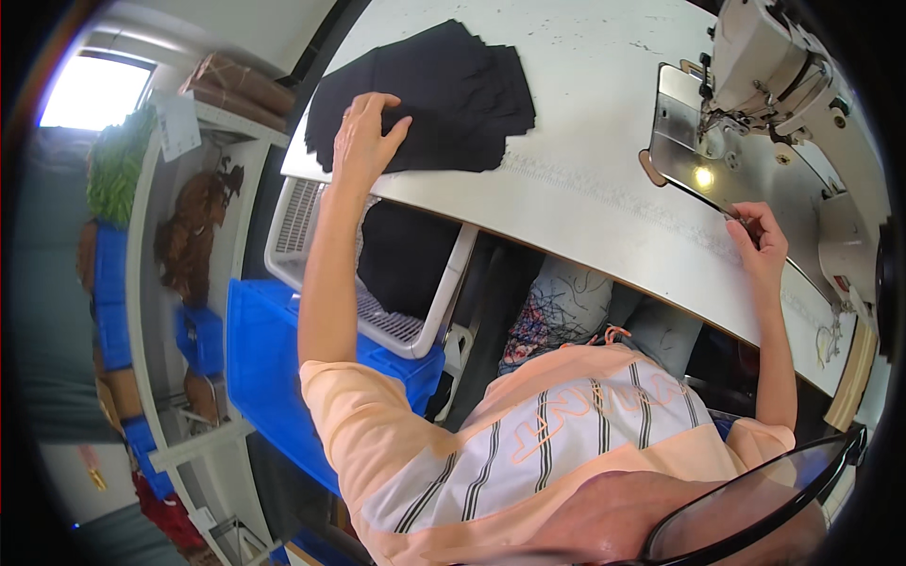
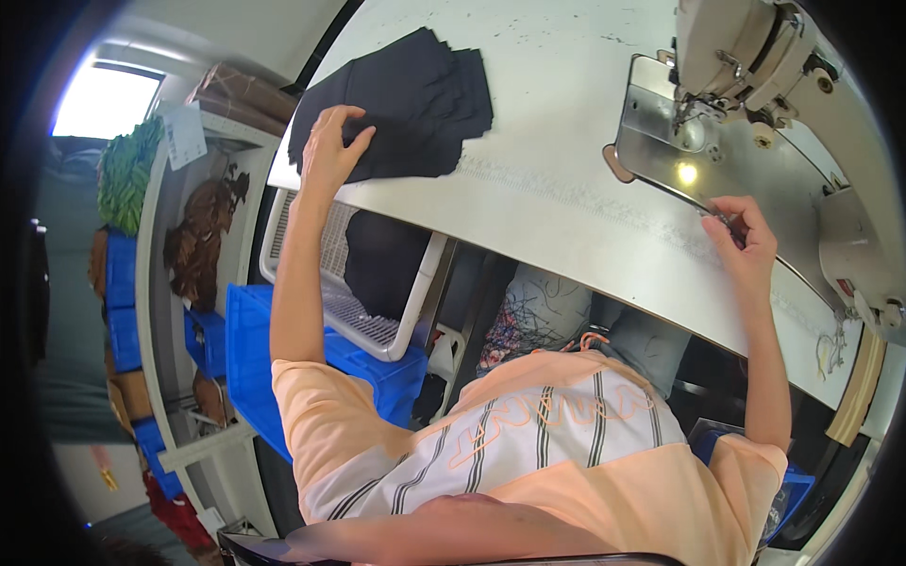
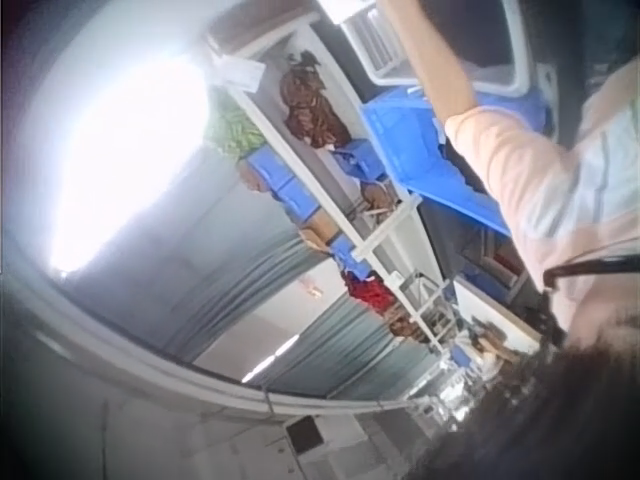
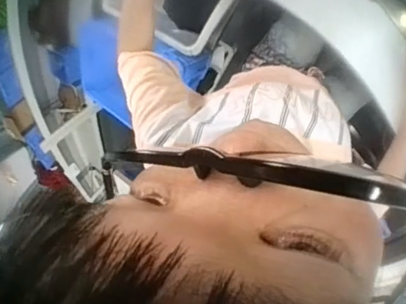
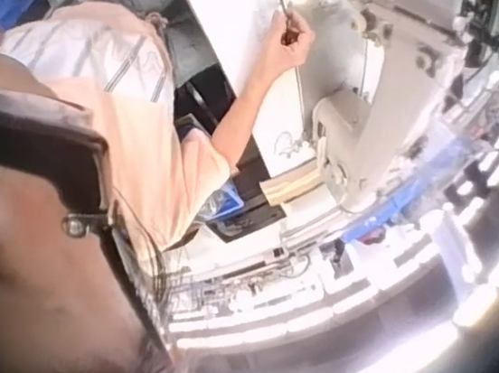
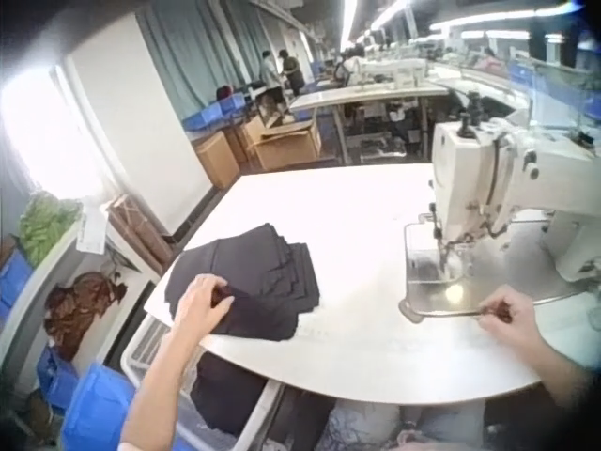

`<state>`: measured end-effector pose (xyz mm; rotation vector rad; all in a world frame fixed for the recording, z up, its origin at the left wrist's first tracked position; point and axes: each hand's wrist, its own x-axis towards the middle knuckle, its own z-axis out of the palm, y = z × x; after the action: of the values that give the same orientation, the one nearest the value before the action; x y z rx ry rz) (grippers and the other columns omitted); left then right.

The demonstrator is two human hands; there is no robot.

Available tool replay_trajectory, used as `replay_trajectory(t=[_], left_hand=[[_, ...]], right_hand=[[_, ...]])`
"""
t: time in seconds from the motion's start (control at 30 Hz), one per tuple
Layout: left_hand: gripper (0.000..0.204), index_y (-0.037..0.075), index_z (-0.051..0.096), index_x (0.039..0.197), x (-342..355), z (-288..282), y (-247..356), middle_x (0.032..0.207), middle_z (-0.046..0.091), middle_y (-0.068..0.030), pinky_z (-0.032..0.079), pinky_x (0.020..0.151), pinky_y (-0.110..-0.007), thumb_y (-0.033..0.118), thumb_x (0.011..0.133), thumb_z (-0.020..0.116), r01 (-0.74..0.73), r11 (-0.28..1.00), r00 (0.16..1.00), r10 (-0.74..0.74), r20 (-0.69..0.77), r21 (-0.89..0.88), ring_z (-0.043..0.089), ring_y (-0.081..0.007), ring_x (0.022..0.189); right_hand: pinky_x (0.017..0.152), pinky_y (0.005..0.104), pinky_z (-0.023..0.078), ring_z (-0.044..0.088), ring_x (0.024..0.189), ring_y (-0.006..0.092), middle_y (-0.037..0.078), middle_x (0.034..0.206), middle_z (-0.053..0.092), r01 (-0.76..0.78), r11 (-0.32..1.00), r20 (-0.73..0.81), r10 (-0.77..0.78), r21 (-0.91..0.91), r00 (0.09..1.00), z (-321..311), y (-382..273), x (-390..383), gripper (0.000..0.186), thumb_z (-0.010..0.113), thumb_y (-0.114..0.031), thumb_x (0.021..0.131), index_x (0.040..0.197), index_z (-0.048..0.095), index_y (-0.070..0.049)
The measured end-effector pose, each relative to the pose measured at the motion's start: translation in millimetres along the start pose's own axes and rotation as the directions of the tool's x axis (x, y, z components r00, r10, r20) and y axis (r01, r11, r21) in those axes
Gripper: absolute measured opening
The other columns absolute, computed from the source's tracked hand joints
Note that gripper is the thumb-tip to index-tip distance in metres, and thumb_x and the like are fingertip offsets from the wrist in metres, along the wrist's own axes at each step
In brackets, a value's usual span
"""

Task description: Trimming excess thread and checking leather pieces after sewing with a machine.

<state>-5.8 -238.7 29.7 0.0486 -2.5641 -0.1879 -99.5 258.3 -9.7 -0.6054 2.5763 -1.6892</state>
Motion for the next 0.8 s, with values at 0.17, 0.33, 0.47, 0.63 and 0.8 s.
replay_trajectory(t=[0.17,0.33,0.47,0.63,0.8], left_hand=[[0.015,0.003,0.063,0.091,40.1,14.4,-34.7,0.086,0.064,-0.0100,0.049,0.069,-0.034,0.016,0.084,0.062,0.011,0.995,0.959,0.019,0.284,-0.103,0.063,-0.0252,0.075],[0.035,0.002,0.061,0.089,63.5,17.9,30.1,0.081,0.063,-0.0126,0.052,0.067,-0.038,0.037,0.082,0.065,0.026,0.953,0.914,-0.146,0.380,0.303,0.065,-0.0304,0.076],[0.042,0.000,0.061,0.088,63.1,34.8,18.2,0.083,0.064,-0.0149,0.053,0.065,-0.040,0.041,0.081,0.064,-0.069,0.897,0.914,-0.118,0.388,0.436,0.066,-0.0334,0.075],[0.020,-0.002,0.060,0.086,70.1,32.1,50.0,0.084,0.064,-0.0195,0.054,0.067,-0.042,0.018,0.081,0.063,0.019,0.897,0.890,-0.217,0.402,0.441,0.066,-0.0365,0.078],[0.021,0.000,0.062,0.081,69.3,46.7,26.0,0.082,0.065,-0.0198,0.054,0.069,-0.044,0.019,0.087,0.056,-0.091,0.857,0.912,-0.133,0.389,0.507,0.066,-0.0385,0.077]], right_hand=[[0.059,0.0161,0.032,0.040,0.065,0.0007,-0.007,0.081,0.053,-0.025,0.999,-0.008,0.025,-0.024,1.000,-0.6,-3.8,0.5,0.017,0.069,-0.006,0.079,0.095,0.062,-0.005],[0.058,0.0165,0.033,0.041,0.065,0.0012,-0.005,0.082,0.054,-0.004,0.998,-0.004,0.004,-0.062,1.000,1.4,-12.0,2.8,0.017,0.071,-0.006,0.078,0.093,0.063,-0.005],[0.059,0.0163,0.034,0.044,0.068,0.0010,-0.005,0.085,0.055,-0.050,0.997,0.006,0.051,-0.056,0.999,2.2,-16.6,1.0,0.018,0.071,-0.006,0.078,0.094,0.062,-0.005],[0.061,0.0169,0.035,0.048,0.072,0.0016,-0.004,0.085,0.056,-0.089,0.995,-0.003,0.089,-0.050,0.996,1.4,-21.1,-0.1,0.019,0.071,-0.006,0.079,0.095,0.062,-0.006],[0.062,0.0192,0.038,0.050,0.074,0.0050,-0.002,0.085,0.056,-0.034,0.998,0.030,0.035,-0.056,0.999,-0.3,-14.2,4.3,0.016,0.072,-0.009,0.079,0.092,0.063,-0.005]])
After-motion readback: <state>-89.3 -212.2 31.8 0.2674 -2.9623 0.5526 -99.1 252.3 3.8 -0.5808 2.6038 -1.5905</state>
